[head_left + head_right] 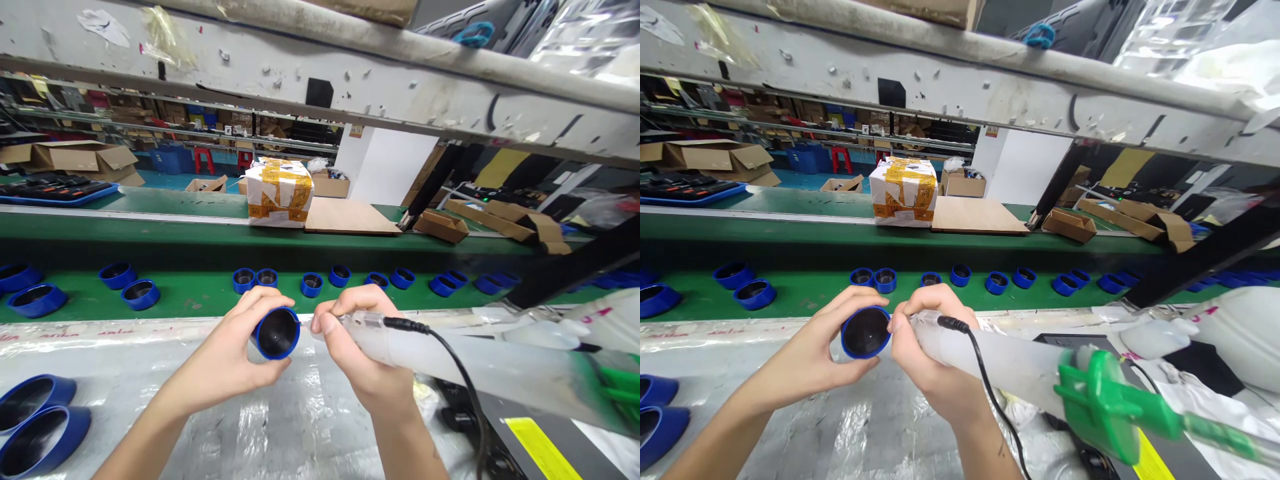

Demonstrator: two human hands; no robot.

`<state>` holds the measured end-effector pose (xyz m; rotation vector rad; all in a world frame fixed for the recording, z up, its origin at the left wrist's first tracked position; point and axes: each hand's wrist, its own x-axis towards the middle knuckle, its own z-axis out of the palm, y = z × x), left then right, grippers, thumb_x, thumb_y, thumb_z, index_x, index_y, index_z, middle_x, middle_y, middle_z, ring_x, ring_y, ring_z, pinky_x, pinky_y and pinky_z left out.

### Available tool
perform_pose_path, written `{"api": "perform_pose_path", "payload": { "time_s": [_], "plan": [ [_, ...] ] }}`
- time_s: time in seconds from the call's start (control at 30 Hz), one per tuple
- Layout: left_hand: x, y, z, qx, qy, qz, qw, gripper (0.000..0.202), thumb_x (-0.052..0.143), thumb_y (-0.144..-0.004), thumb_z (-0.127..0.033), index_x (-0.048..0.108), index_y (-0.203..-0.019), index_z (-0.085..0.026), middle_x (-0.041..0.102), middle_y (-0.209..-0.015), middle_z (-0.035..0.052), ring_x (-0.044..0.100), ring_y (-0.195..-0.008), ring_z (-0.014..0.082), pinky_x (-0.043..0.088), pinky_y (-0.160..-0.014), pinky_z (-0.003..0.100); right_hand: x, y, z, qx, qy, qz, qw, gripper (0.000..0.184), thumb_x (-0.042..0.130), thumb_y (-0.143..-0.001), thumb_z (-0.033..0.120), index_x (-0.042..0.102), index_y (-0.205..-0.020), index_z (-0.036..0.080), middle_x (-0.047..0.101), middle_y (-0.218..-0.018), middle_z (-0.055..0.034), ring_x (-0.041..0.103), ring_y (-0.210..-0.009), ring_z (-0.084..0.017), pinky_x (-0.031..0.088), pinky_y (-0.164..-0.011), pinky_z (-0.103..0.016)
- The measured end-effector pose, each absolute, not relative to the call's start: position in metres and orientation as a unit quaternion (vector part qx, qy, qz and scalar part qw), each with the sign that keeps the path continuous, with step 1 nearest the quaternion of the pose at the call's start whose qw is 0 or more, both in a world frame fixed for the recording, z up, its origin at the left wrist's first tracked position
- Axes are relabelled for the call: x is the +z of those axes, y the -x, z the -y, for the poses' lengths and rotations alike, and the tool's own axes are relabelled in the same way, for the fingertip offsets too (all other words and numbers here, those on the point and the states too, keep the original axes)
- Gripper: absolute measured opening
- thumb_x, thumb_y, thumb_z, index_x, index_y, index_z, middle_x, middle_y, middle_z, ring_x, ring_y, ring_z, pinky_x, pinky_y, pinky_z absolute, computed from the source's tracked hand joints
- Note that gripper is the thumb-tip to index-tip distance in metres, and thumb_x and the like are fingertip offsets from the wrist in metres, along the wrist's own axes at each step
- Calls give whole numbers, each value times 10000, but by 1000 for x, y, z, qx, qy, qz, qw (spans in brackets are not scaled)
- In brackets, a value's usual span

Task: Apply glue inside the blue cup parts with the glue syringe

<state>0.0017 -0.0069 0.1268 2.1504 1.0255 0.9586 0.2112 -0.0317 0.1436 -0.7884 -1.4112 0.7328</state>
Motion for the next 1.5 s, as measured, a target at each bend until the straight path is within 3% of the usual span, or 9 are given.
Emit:
{"api": "perform_pose_path", "payload": {
  "time_s": [0.27,0.73,1.5],
  "plan": [
    [127,2,6,355,-803,-398,266,500,753,-860,-192,645,-1330,-326,653,-1397,44,662,-1357,288,547,-1152,416,143,-209,33,326,378,617,608,167,804,-898,183,675,-890,288,724,-749,26,734,-710,-212,596,-738,-389],
    [133,2,9,345,-803,-403,270,489,730,-874,-158,624,-1330,-300,633,-1407,67,625,-1384,298,520,-1171,452,148,-207,36,376,387,640,548,110,759,-885,217,675,-846,277,740,-736,17,728,-697,-207,588,-710,-361],
    [133,-4,9,320,-794,-384,346,576,723,-821,-115,621,-1372,-247,563,-1457,106,579,-1423,317,474,-1221,498,141,-194,40,394,358,631,564,101,765,-879,229,680,-862,280,760,-785,3,724,-689,-211,614,-718,-393]
  ]
}}
